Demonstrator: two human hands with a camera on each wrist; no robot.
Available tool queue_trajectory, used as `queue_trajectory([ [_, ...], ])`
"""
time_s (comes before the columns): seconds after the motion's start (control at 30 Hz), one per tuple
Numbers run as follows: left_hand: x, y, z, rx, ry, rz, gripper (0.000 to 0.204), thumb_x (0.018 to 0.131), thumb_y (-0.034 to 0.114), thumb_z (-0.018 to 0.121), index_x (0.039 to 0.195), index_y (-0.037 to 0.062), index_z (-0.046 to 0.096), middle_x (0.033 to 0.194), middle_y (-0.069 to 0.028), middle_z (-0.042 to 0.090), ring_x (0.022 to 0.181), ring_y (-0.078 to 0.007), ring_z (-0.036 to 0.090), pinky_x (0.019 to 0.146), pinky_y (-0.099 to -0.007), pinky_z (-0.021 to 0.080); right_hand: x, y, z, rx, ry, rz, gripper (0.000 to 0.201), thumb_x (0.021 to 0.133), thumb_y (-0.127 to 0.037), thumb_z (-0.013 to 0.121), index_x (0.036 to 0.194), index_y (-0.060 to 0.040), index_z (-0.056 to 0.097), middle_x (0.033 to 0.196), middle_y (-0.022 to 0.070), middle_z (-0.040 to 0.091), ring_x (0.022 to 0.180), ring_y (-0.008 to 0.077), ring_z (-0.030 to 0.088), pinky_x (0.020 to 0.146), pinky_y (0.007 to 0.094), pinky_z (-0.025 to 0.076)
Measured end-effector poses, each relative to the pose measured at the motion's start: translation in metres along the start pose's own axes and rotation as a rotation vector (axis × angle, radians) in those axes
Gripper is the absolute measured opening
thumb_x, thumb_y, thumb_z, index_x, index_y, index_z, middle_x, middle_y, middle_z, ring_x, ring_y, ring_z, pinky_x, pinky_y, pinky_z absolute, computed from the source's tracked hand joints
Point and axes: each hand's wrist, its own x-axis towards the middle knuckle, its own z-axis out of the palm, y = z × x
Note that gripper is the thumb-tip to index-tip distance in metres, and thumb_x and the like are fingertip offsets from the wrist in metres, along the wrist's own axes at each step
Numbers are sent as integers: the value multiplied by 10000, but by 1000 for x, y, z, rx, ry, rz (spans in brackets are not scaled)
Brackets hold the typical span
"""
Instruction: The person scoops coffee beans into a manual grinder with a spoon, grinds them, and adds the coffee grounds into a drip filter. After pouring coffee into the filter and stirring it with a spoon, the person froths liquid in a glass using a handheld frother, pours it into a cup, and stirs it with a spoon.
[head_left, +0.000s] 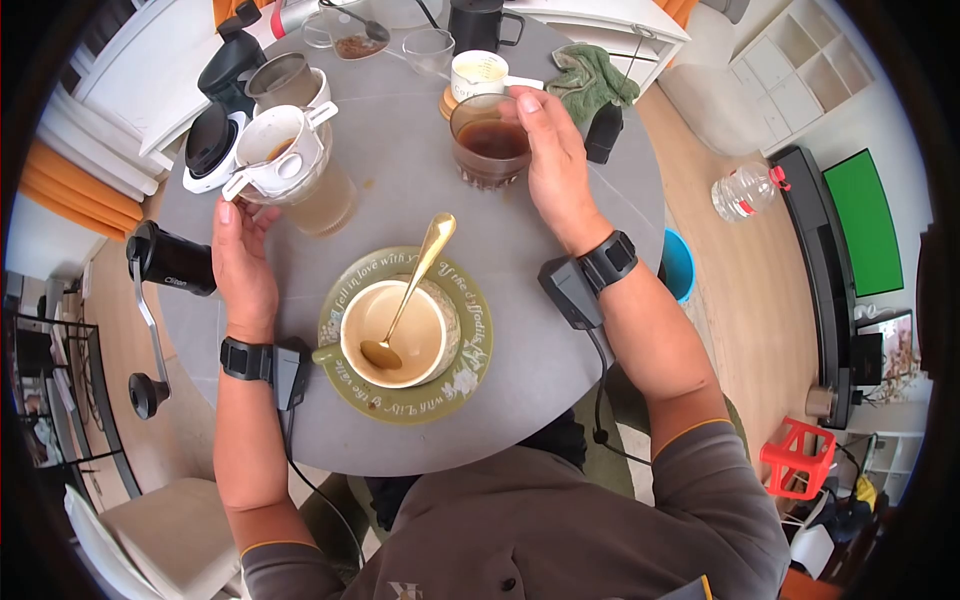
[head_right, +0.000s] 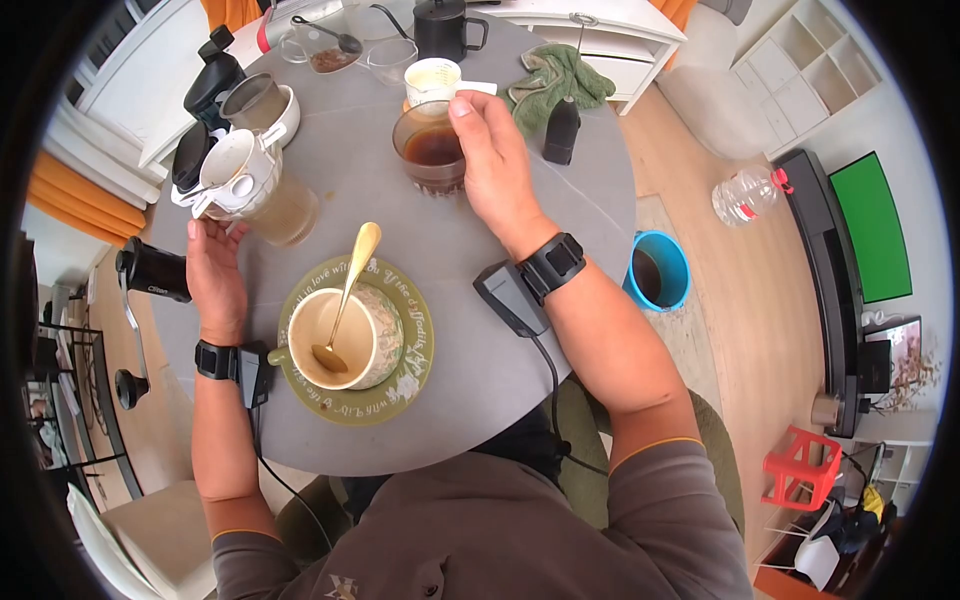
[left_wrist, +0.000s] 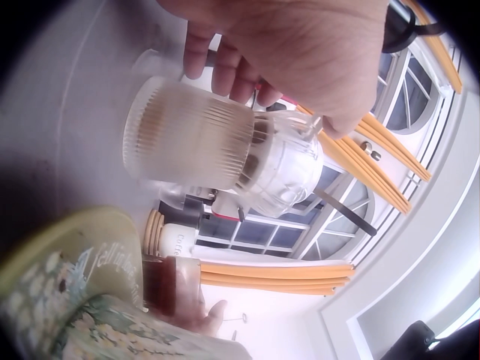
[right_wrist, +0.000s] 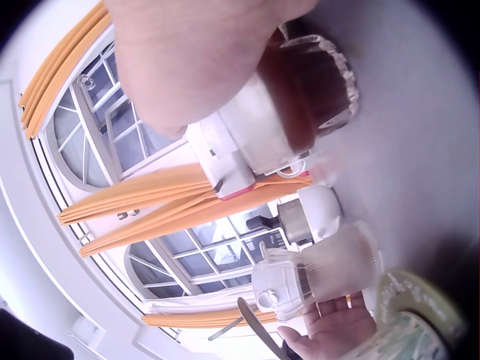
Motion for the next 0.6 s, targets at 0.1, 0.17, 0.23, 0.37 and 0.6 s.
queue_trajectory([
  [0.1,0,1,0,1,0,1,544,1089,455,420,1423,39,530,1362,-85,592,1234,-191,559,1017,-378,449,-1,-1,0,-53,-15,8,552,1076,-464,484,1330,17,577,1209,146,682,1188,193,593,1087,332,405],
  [0.17,0,1,0,4,6,5,541,1091,450,417,1420,37,533,1361,-89,594,1235,-195,560,1018,-380,451,0,1,0,-41,-2,-2,543,1069,-459,510,1298,27,586,1180,125,673,1138,174,593,1033,315,427],
  [0.23,1,-1,-1,1,12,3,542,1094,443,418,1413,23,540,1362,-95,598,1232,-201,565,1027,-391,453,0,1,0,-29,9,-13,535,1061,-454,536,1267,37,596,1151,104,665,1087,155,593,980,298,450],
  [0.37,0,0,-1,-3,22,2,543,1094,438,425,1404,9,550,1361,-97,602,1232,-206,567,1030,-403,459,0,0,-2,-13,-11,12,520,1075,-443,507,1286,23,601,1175,113,682,1120,164,599,1022,314,437],
  [0.6,1,-2,0,0,16,4,547,1095,432,431,1406,-2,549,1356,-98,609,1218,-206,573,1014,-401,478,0,-2,-3,-59,-12,37,509,1088,-437,475,1308,0,615,1192,117,695,1149,168,602,1064,321,417],
])
